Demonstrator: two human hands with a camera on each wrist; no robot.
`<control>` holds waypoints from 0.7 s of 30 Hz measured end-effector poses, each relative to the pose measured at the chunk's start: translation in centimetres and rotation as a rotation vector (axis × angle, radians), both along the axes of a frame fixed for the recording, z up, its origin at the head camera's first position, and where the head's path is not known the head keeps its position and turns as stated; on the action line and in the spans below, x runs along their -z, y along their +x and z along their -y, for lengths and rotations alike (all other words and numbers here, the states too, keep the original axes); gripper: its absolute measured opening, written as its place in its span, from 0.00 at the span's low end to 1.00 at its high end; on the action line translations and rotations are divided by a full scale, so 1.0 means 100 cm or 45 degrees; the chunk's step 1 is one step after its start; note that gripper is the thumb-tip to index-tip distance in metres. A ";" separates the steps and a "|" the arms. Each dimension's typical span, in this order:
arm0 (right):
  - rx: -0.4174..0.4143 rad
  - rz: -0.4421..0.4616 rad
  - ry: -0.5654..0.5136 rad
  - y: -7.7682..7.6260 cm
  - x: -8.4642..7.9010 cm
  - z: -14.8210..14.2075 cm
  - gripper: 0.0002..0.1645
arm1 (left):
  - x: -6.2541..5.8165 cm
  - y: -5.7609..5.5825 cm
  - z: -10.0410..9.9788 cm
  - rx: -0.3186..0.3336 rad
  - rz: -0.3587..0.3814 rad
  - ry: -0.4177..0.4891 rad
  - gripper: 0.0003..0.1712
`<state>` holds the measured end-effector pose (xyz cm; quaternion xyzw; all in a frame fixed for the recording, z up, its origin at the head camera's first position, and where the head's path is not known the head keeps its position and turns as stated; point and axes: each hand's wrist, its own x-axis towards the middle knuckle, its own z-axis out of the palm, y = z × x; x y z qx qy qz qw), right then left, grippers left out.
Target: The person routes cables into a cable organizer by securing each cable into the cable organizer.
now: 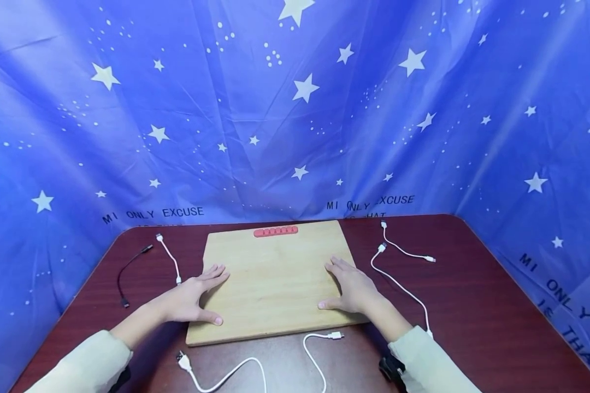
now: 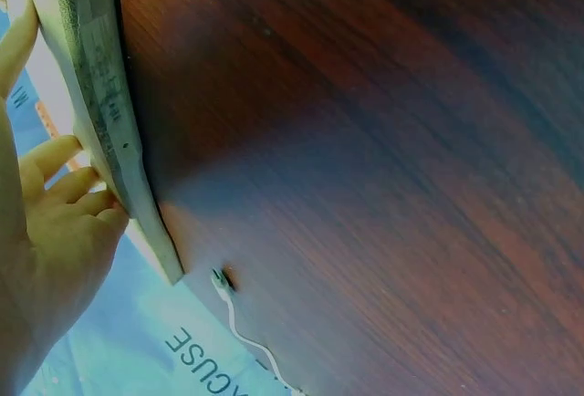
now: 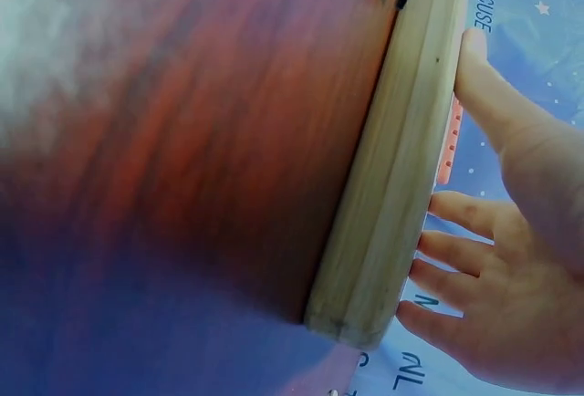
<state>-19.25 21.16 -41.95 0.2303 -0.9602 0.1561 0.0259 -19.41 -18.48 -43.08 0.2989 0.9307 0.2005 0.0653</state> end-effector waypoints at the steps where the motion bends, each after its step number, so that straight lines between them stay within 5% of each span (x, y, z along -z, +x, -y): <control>1: 0.003 0.000 0.003 0.000 0.000 0.001 0.54 | 0.001 0.000 0.000 -0.001 0.005 0.002 0.61; 21: 0.014 0.024 -0.067 0.003 0.000 0.006 0.55 | 0.000 -0.006 0.005 0.006 0.028 0.010 0.60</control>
